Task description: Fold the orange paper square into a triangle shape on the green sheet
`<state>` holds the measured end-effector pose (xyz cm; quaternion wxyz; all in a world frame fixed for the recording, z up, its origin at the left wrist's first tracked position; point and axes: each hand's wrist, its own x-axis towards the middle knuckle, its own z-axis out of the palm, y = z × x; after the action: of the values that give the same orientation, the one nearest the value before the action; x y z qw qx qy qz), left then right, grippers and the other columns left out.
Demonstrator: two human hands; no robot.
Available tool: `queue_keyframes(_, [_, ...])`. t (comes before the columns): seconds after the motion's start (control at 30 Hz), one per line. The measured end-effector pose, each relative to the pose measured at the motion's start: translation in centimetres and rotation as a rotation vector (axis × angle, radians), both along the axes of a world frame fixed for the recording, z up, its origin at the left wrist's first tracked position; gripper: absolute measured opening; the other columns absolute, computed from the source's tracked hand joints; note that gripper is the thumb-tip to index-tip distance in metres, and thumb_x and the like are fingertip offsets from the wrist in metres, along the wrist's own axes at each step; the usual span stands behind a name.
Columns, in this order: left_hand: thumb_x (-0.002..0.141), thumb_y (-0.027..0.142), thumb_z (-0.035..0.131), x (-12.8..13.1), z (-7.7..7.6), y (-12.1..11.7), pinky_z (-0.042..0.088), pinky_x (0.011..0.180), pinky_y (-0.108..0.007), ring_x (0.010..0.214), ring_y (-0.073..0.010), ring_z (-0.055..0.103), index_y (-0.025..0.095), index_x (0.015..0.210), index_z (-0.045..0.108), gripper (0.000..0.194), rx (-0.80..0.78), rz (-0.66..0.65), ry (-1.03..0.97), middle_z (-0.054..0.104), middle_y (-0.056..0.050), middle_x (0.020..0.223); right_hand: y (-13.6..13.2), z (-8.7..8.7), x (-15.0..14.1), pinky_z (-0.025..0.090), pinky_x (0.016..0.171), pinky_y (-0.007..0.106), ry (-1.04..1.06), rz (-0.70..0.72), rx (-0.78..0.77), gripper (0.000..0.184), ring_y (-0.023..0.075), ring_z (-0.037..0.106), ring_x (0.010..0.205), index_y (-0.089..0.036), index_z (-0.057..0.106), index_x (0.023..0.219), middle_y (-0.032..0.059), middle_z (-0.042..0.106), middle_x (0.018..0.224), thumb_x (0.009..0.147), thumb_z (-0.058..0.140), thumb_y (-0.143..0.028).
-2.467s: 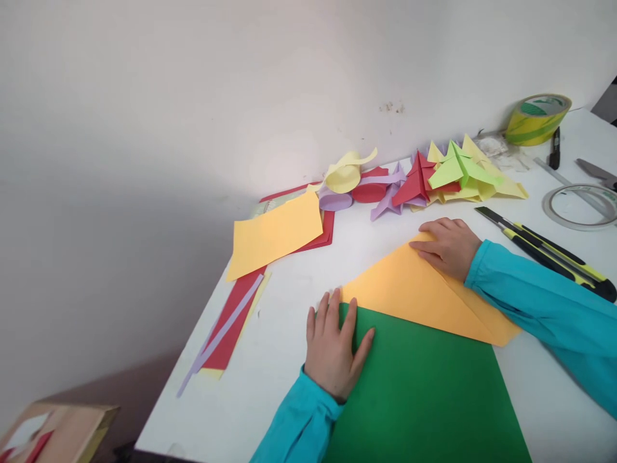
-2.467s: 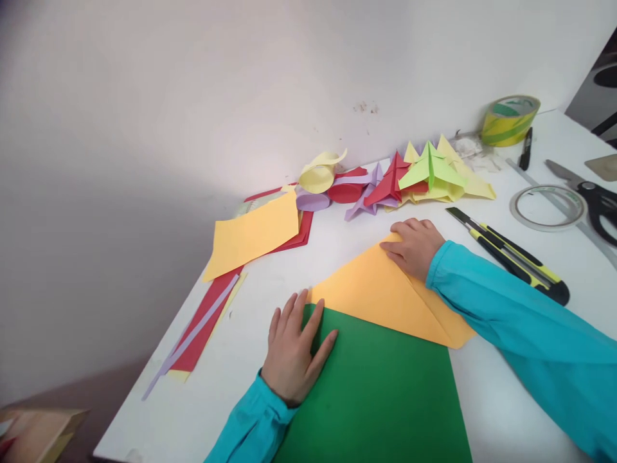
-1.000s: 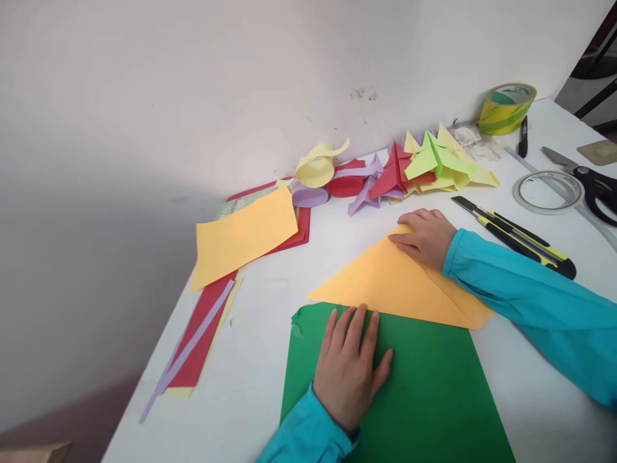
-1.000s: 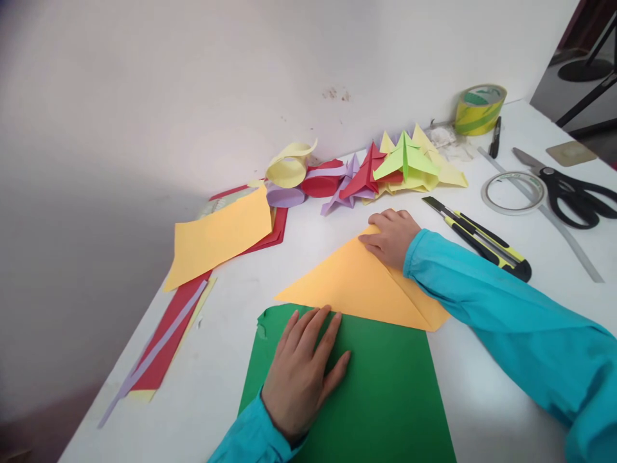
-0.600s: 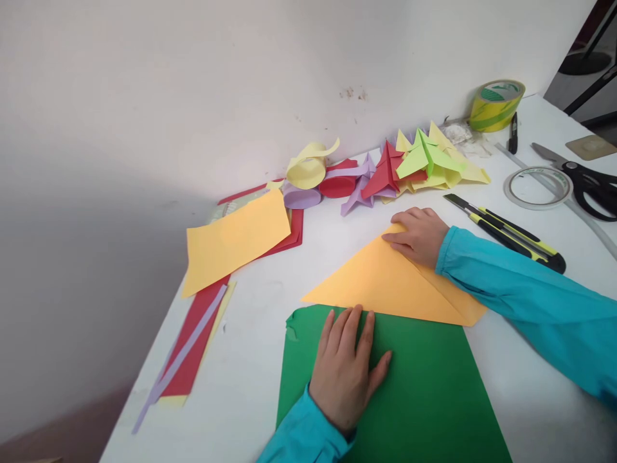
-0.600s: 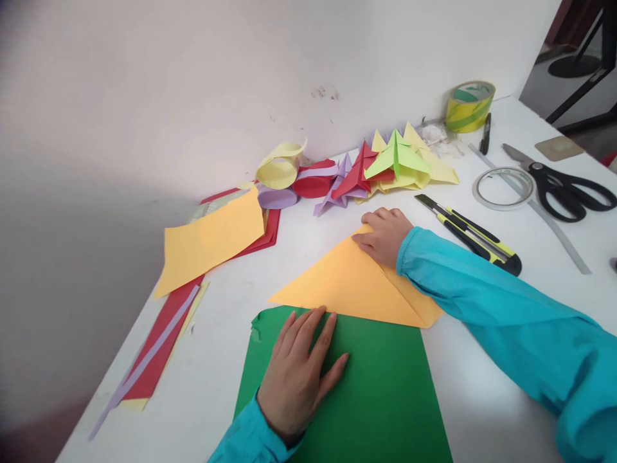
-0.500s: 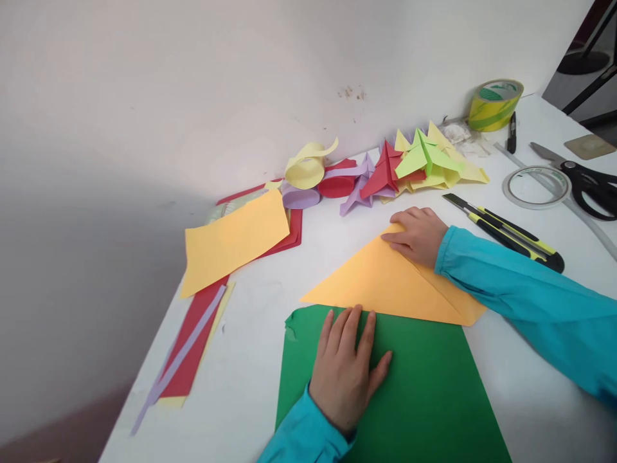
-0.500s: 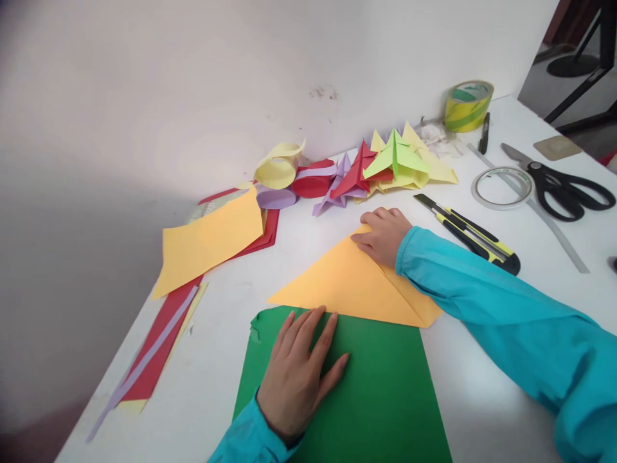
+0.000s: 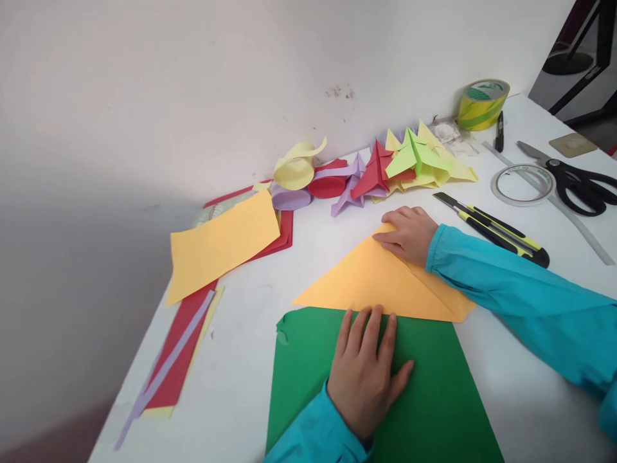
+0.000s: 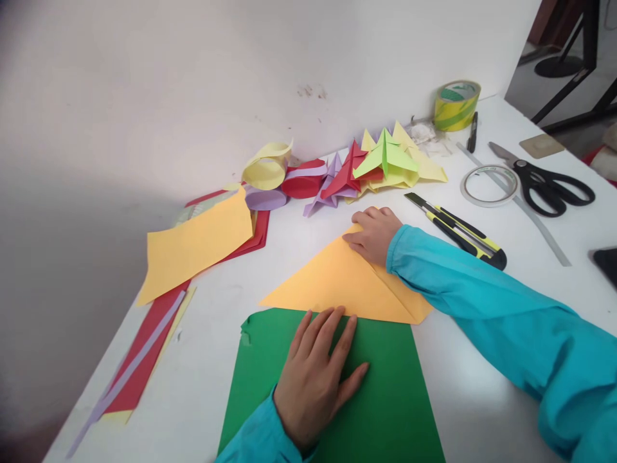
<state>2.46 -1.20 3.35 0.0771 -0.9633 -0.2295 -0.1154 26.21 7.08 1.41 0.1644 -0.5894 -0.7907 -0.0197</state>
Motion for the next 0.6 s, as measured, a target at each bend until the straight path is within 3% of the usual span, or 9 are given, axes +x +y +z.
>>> queue_keyframes(0.6, [0.090, 0.043, 0.044, 0.98, 0.15, -0.66, 0.034, 0.101, -0.055, 0.113, -0.0334, 0.053, 0.008, 0.118, 0.059, 0.047, -0.023, -0.028, -0.018, 0.059, -0.019, 0.120, 0.00, 0.31, -0.40, 0.026, 0.082, 0.041, 0.019, -0.031, -0.017, 0.031, 0.0270, 0.042, 0.105, -0.033, 0.067, 0.111, 0.0088, 0.055, 0.123, 0.093, 0.041, -0.038])
